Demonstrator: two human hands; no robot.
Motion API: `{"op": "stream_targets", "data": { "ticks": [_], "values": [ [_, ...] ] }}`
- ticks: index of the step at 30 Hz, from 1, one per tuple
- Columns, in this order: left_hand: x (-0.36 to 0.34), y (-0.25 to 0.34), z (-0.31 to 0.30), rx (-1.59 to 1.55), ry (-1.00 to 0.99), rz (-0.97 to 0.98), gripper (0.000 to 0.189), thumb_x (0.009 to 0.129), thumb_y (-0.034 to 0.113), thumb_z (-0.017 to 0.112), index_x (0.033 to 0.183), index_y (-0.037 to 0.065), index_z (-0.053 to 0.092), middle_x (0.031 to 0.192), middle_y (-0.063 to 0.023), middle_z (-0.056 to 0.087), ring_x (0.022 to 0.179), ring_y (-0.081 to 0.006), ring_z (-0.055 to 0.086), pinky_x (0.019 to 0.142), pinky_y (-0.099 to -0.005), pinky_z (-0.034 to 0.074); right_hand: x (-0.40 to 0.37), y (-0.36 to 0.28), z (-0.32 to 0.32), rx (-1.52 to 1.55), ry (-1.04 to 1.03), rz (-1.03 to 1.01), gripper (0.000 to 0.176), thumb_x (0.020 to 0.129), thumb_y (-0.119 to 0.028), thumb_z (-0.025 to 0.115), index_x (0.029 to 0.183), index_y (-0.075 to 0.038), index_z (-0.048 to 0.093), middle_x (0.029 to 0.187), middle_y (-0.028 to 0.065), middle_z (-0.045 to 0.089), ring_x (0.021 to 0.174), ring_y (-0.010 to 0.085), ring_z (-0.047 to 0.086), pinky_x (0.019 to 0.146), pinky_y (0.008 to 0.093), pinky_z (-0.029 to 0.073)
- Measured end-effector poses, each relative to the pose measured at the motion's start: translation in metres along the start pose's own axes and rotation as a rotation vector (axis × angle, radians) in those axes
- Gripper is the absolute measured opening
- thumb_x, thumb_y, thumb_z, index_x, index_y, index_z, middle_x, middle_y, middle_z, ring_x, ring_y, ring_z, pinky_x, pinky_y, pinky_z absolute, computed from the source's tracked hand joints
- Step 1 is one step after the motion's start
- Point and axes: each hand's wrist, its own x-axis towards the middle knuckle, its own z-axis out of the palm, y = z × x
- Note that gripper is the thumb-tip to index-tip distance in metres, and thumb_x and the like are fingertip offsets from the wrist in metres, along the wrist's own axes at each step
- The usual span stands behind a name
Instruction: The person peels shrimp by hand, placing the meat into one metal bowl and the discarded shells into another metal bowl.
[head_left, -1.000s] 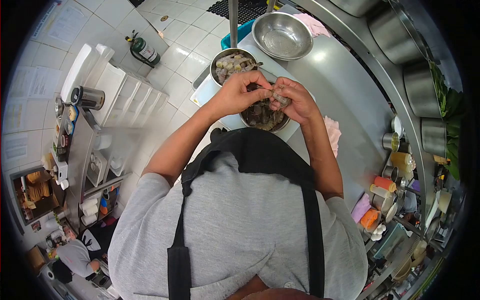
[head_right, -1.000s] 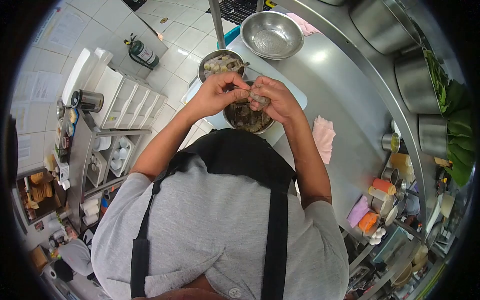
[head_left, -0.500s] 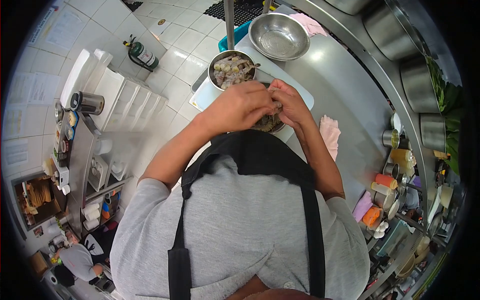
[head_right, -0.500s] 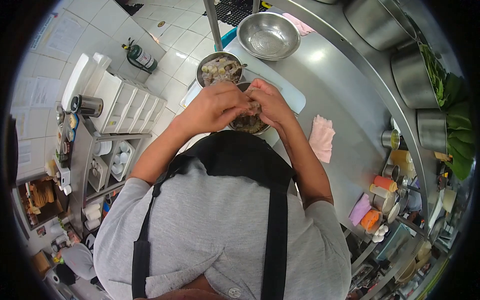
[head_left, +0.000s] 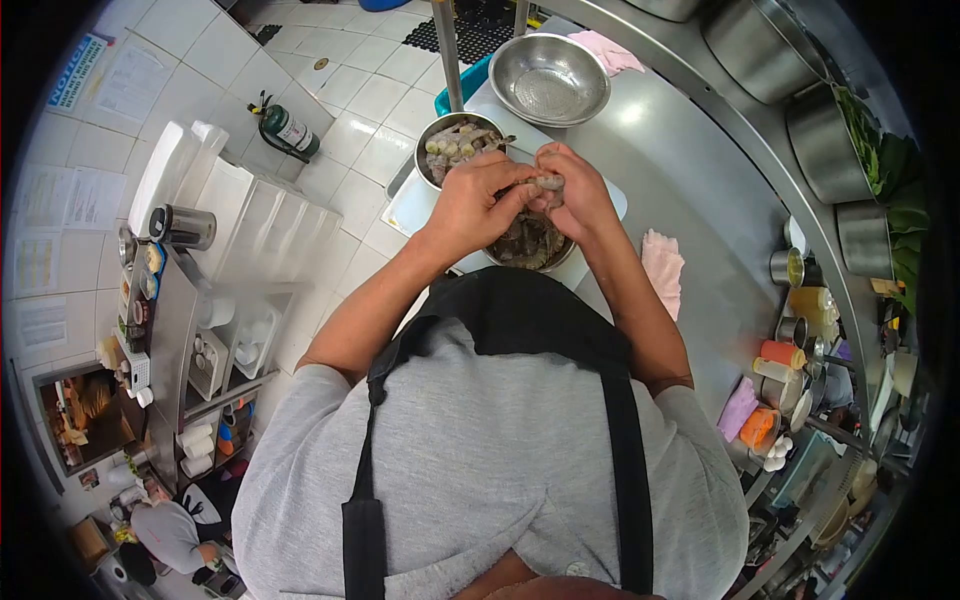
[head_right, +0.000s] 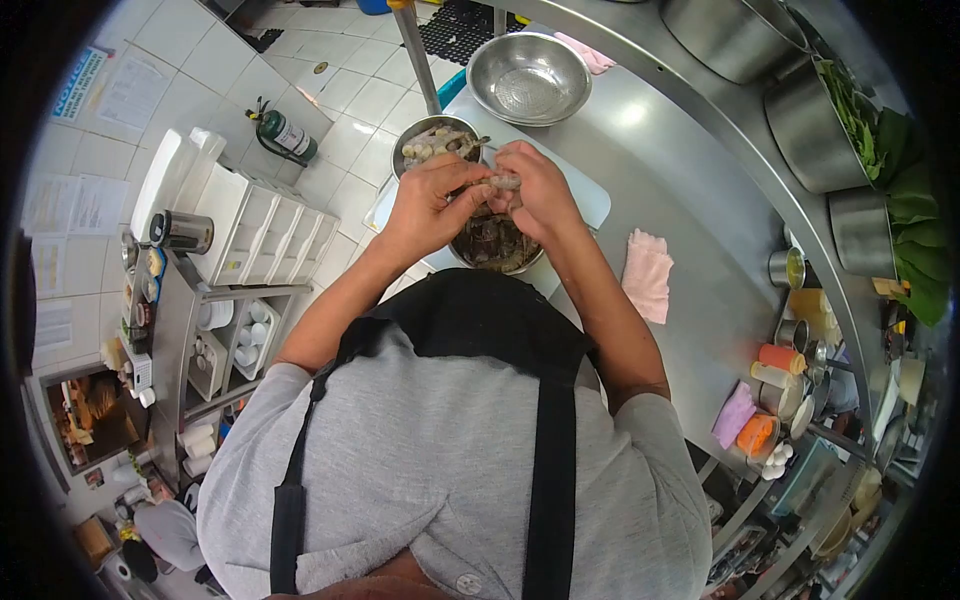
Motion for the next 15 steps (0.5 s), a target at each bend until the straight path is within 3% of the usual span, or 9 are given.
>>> {"op": "stream_targets", "data": {
  "ticks": [2, 3, 5, 8, 10, 11, 13, 15],
  "values": [
    [0.000, 0.004, 0.002, -0.025, 0.025, 0.018, 0.018, 0.088, 0.010, 0.077, 0.103, 0.002, 0.076, 0.083, -0.0135, 0.069, 0.076, -0.0294, 0.067, 0.069, -0.0373, 0.052, 0.017, 0.007, -0.009, 0.286, 0.146, -0.048, 0.008, 0.096, -0.010, 0.059, 0.101, -0.006, 0.055, 0.072, -0.0001, 0.050, 0.058, 0.0124, 0.045, 0.053, 0.0301, 0.040],
    [-0.001, 0.004, 0.003, -0.054, 0.019, -0.027, 0.017, 0.089, 0.010, 0.076, 0.103, 0.001, 0.076, 0.086, -0.0129, 0.070, 0.077, -0.0277, 0.067, 0.071, -0.0363, 0.053, 0.024, 0.007, -0.012, 0.285, 0.143, -0.053, 0.008, 0.096, -0.010, 0.059, 0.101, -0.006, 0.055, 0.072, -0.0001, 0.050, 0.058, 0.0124, 0.045, 0.053, 0.0301, 0.040],
    [0.000, 0.003, 0.003, -0.082, 0.014, -0.069, 0.016, 0.090, 0.010, 0.076, 0.103, 0.001, 0.076, 0.089, -0.0123, 0.071, 0.079, -0.0260, 0.068, 0.072, -0.0352, 0.053, 0.037, 0.006, -0.019, 0.666, 0.258, 0.010, 0.008, 0.093, -0.009, 0.059, 0.100, -0.006, 0.056, 0.069, -0.0013, 0.047, 0.058, 0.0129, 0.044, 0.053, 0.0327, 0.040],
    [-0.003, -0.007, 0.000, -0.296, 0.072, -0.230, 0.015, 0.094, 0.013, 0.073, 0.104, 0.001, 0.075, 0.098, -0.0111, 0.074, 0.084, -0.0237, 0.069, 0.080, -0.0338, 0.053, 0.049, 0.013, -0.060, 0.625, 0.156, -0.012, 0.012, 0.092, -0.007, 0.059, 0.103, -0.006, 0.056, 0.072, -0.0001, 0.049, 0.061, 0.0137, 0.046, 0.056, 0.0326, 0.042],
    [-0.004, -0.028, -0.003, -0.891, 0.109, -0.499, 0.020, 0.098, 0.016, 0.068, 0.113, 0.002, 0.069, 0.107, -0.0104, 0.074, 0.091, -0.0232, 0.070, 0.089, -0.0355, 0.055, 0.030, 0.003, -0.039, 0.604, 0.198, 0.045, 0.013, 0.092, -0.007, 0.059, 0.105, -0.006, 0.056, 0.075, 0.0014, 0.050, 0.062, 0.0142, 0.047, 0.057, 0.0318, 0.043],
    [-0.002, -0.028, -0.007, -0.886, 0.120, -0.503, 0.020, 0.098, 0.016, 0.068, 0.113, 0.002, 0.069, 0.107, -0.0104, 0.074, 0.091, -0.0232, 0.070, 0.089, -0.0355, 0.055, 0.017, -0.003, -0.025, 0.581, 0.241, 0.094, 0.015, 0.092, -0.007, 0.059, 0.106, -0.005, 0.056, 0.077, 0.0029, 0.051, 0.063, 0.0147, 0.047, 0.058, 0.0311, 0.044],
    [0.007, -0.023, -0.017, -1.479, 0.205, -0.580, 0.014, 0.100, 0.014, 0.067, 0.110, 0.006, 0.063, 0.112, -0.0083, 0.071, 0.098, -0.0193, 0.070, 0.092, -0.0362, 0.056, 0.007, -0.002, -0.017, 0.479, 0.257, 0.102, 0.018, 0.091, -0.006, 0.058, 0.109, -0.005, 0.056, 0.083, 0.0055, 0.054, 0.065, 0.0157, 0.049, 0.060, 0.0298, 0.045],
    [0.006, -0.025, -0.020, -1.497, 0.168, -0.594, 0.011, 0.100, 0.013, 0.066, 0.108, 0.007, 0.061, 0.115, -0.0081, 0.069, 0.101, -0.0174, 0.070, 0.089, -0.0361, 0.058, 0.004, 0.001, -0.023, 0.232, 0.157, 0.032, 0.015, 0.091, -0.005, 0.057, 0.106, -0.005, 0.058, 0.084, 0.0059, 0.054, 0.066, 0.0159, 0.050, 0.060, 0.0300, 0.045]
  ]
}}
